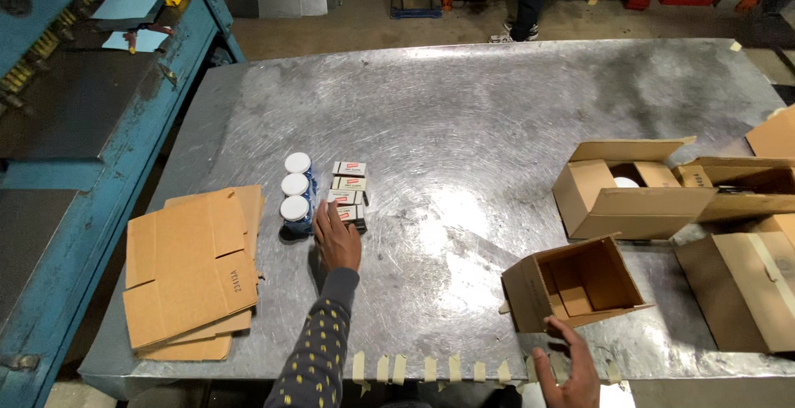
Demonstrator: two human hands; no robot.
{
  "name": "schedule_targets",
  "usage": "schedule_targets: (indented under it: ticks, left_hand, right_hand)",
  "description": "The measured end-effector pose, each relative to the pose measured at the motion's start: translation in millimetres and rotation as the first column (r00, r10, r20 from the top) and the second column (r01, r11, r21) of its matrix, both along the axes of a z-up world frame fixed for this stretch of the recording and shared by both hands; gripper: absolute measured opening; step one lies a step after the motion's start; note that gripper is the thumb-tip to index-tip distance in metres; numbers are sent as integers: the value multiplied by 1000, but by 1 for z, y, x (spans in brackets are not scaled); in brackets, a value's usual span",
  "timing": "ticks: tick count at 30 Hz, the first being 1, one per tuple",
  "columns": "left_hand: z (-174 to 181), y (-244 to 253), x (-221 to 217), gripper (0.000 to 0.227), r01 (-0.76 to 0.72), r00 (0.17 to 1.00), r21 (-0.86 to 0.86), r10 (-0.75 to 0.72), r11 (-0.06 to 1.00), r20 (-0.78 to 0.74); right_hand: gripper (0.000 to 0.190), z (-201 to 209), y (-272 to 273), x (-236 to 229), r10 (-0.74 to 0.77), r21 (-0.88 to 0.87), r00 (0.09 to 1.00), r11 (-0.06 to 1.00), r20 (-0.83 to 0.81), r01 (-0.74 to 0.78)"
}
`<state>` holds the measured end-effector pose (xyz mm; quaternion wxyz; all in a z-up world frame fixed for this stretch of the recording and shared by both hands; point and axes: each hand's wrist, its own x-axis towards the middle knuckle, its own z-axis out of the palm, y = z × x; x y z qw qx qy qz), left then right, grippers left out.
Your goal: The person packs various items including white bottles and small boxes into cardboard boxes on a metal table, securing them with tape.
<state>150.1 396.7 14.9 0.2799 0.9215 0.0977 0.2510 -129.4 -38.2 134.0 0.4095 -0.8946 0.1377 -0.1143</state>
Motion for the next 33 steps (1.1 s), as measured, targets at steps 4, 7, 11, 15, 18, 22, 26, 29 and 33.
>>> schedule_targets:
  ticks: [4, 7, 11, 15, 18, 22, 26, 29, 33]
  left_hand:
    - [1, -77, -50, 65, 200, 979, -134, -193, 971, 63]
    - [9, -140, -99, 60, 507, 844, -377, -535, 775, 37]
    - [13, -215, -155, 83, 487, 604, -648, -762, 586, -234]
    - [21, -264, -189, 98, 421, 434, -738, -831, 528, -347]
    - [38, -294, -200, 107, 331, 403, -828, -861, 453, -310]
    - [28, -331, -209, 119, 184, 455, -849, -809, 495, -373]
    - [-11, -348, -216, 123, 308, 635, -700, -687, 644, -353]
    - [-26, -354, -220, 111, 307, 715, -640, -614, 705, -333]
    - [9, -351, -220, 85, 164, 806, -739, -521, 654, -282]
  right_hand:
    - [59, 29, -20, 10, -136, 28, 989, 990, 51, 135]
    - [43, 29, -55, 22, -235, 20, 960, 972, 153, 235]
    - [42, 5, -109, 40, -348, 276, 908, 919, 233, 282]
    - [53, -15, -147, 59, -347, 438, 886, 878, 307, 192]
    - [47, -42, -172, 68, -389, 528, 871, 828, 299, 189]
    - [48, -60, -190, 75, -385, 527, 900, 818, 205, 230]
    - [49, -217, -253, 74, 46, 370, 993, 926, 106, -83]
    - [61, -235, -258, 75, 117, 347, 993, 933, -29, -100]
    - [64, -147, -221, 76, 72, 563, 993, 827, -91, -9]
